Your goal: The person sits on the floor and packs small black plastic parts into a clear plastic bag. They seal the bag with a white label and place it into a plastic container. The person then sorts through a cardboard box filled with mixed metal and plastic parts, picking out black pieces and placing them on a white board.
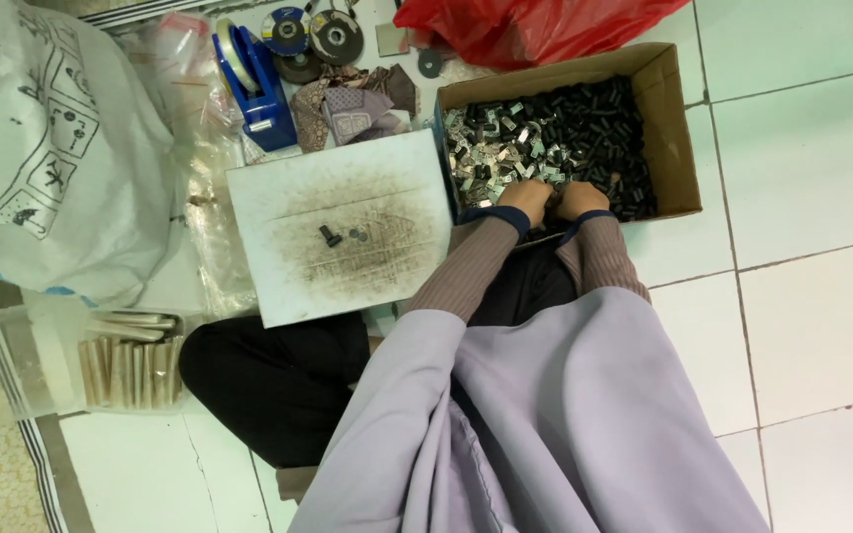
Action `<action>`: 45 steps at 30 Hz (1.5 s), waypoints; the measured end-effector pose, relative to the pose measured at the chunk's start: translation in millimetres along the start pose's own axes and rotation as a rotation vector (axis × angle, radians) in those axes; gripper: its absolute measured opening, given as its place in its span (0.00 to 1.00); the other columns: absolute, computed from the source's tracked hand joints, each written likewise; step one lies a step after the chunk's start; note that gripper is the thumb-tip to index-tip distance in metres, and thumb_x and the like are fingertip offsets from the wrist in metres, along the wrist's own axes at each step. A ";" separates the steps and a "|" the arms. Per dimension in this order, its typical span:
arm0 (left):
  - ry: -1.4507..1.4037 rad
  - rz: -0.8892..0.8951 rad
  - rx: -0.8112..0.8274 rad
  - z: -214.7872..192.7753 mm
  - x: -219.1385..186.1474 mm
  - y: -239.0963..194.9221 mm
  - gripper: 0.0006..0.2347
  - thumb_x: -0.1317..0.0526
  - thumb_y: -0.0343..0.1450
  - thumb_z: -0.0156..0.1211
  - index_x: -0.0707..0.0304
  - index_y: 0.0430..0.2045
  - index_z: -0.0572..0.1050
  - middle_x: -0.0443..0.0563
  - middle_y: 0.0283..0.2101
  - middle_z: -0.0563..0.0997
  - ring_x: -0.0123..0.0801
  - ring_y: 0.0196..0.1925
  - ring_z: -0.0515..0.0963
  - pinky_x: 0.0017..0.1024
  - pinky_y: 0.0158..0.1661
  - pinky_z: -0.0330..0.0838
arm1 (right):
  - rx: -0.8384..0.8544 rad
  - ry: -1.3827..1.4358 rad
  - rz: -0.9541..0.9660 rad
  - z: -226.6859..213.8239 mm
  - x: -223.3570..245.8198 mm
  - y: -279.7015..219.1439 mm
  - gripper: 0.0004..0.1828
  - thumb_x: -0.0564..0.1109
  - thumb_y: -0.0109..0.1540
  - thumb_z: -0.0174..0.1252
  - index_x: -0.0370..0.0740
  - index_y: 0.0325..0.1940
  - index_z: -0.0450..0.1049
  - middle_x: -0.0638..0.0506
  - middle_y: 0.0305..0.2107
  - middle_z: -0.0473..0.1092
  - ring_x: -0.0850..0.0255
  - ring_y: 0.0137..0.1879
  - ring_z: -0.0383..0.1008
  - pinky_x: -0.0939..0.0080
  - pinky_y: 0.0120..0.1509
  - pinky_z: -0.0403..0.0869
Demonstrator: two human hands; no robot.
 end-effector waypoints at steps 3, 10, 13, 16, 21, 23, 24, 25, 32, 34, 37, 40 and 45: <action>0.061 -0.012 0.102 15.9 -16.8 -0.4 0.05 0.68 0.67 0.57 0.63 0.29 0.80 0.56 0.31 0.83 0.50 0.38 0.84 0.48 0.40 0.81 | -0.006 -0.066 -0.024 -3.5 5.0 -9.4 0.14 0.41 0.61 0.58 0.27 0.44 0.81 0.29 0.37 0.78 0.37 0.46 0.80 0.40 0.47 0.81; 0.206 0.012 0.064 41.3 -11.2 0.3 0.04 0.71 0.66 0.59 0.63 0.22 0.81 0.56 0.27 0.82 0.47 0.34 0.83 0.46 0.39 0.79 | 0.000 -0.080 -0.016 31.2 -20.3 36.8 0.14 0.40 0.62 0.56 0.24 0.41 0.80 0.30 0.33 0.77 0.37 0.44 0.80 0.41 0.44 0.81; 0.260 0.040 0.015 43.0 -10.5 2.9 0.05 0.71 0.66 0.60 0.62 0.21 0.80 0.53 0.25 0.81 0.43 0.32 0.83 0.45 0.37 0.79 | -0.039 0.009 -0.001 27.6 -19.6 34.0 0.14 0.40 0.62 0.55 0.24 0.39 0.79 0.28 0.31 0.76 0.35 0.42 0.80 0.39 0.42 0.81; 0.259 0.059 0.053 46.0 -8.3 5.1 0.05 0.70 0.66 0.60 0.61 0.23 0.82 0.53 0.27 0.83 0.44 0.34 0.83 0.46 0.43 0.79 | -0.004 0.041 -0.007 20.7 -12.4 23.5 0.13 0.35 0.62 0.53 0.18 0.41 0.78 0.25 0.34 0.76 0.34 0.45 0.79 0.38 0.44 0.79; 0.254 0.063 0.036 44.7 -7.9 1.3 0.05 0.69 0.66 0.59 0.61 0.27 0.82 0.54 0.30 0.83 0.45 0.37 0.84 0.47 0.42 0.80 | -0.033 0.048 -0.009 28.4 -24.1 38.5 0.12 0.35 0.61 0.56 0.18 0.39 0.78 0.25 0.31 0.75 0.34 0.41 0.80 0.40 0.40 0.80; 0.224 0.063 0.034 38.6 -8.6 -1.5 0.04 0.67 0.66 0.60 0.61 0.27 0.82 0.54 0.31 0.83 0.46 0.38 0.84 0.48 0.43 0.80 | -0.045 0.057 -0.015 36.0 -30.4 44.1 0.12 0.34 0.61 0.56 0.17 0.40 0.78 0.24 0.31 0.75 0.34 0.41 0.80 0.41 0.40 0.80; 0.194 0.066 0.034 36.0 -9.7 -2.6 0.04 0.66 0.65 0.60 0.61 0.28 0.82 0.54 0.31 0.83 0.47 0.38 0.84 0.49 0.43 0.79 | -0.058 0.067 -0.019 39.8 -34.5 46.6 0.12 0.33 0.61 0.56 0.16 0.41 0.78 0.23 0.31 0.75 0.34 0.42 0.79 0.42 0.40 0.80; 0.194 0.068 0.034 38.2 -8.9 -0.4 0.04 0.66 0.65 0.60 0.61 0.28 0.82 0.54 0.31 0.83 0.47 0.38 0.84 0.49 0.43 0.79 | -0.060 0.068 -0.017 44.2 -39.0 51.3 0.12 0.33 0.61 0.56 0.16 0.41 0.78 0.23 0.31 0.75 0.34 0.42 0.79 0.42 0.40 0.80; -0.261 -0.132 -0.061 -40.6 -32.5 -34.9 0.19 0.56 0.77 0.49 0.63 0.63 0.68 0.61 0.57 0.80 0.50 0.58 0.81 0.49 0.59 0.74 | -0.432 0.442 -0.241 9.7 -17.5 5.0 0.10 0.35 0.64 0.61 0.30 0.49 0.80 0.31 0.39 0.77 0.37 0.47 0.79 0.42 0.46 0.82; -0.407 -0.176 -0.103 -44.1 -34.6 -38.1 0.20 0.55 0.78 0.48 0.62 0.65 0.67 0.62 0.57 0.80 0.50 0.57 0.81 0.47 0.58 0.77 | -0.487 0.551 -0.260 -1.0 -11.0 -13.3 0.09 0.38 0.65 0.62 0.35 0.49 0.81 0.35 0.39 0.78 0.41 0.47 0.79 0.44 0.46 0.82; -0.670 -0.229 -0.293 -30.0 -27.5 -31.0 0.18 0.51 0.77 0.56 0.61 0.57 0.75 0.57 0.49 0.84 0.46 0.52 0.84 0.41 0.51 0.82 | -0.505 0.735 -0.321 -10.4 -2.9 -29.5 0.09 0.37 0.67 0.61 0.35 0.51 0.80 0.35 0.41 0.77 0.41 0.50 0.78 0.42 0.49 0.80; -0.902 -0.293 -0.410 -45.4 -28.6 -42.6 0.15 0.52 0.75 0.63 0.63 0.48 0.79 0.57 0.43 0.86 0.42 0.46 0.86 0.37 0.47 0.83 | -0.527 0.854 -0.469 -8.7 4.3 -37.0 0.08 0.35 0.68 0.61 0.34 0.51 0.80 0.36 0.40 0.77 0.46 0.45 0.79 0.51 0.42 0.80; -1.017 -0.309 -0.509 -32.6 -6.4 -48.5 0.10 0.53 0.75 0.62 0.56 0.44 0.81 0.51 0.38 0.86 0.34 0.40 0.86 0.31 0.38 0.84 | -0.495 0.998 -0.597 -18.2 48.4 -99.6 0.12 0.32 0.67 0.57 0.28 0.55 0.76 0.33 0.42 0.74 0.52 0.43 0.76 0.56 0.36 0.77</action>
Point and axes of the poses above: each hand's wrist, its own y-axis towards the middle knuckle, its own z-axis out of the palm, x = y × z, the point moved 1 cm from there along y, towards the middle knuckle
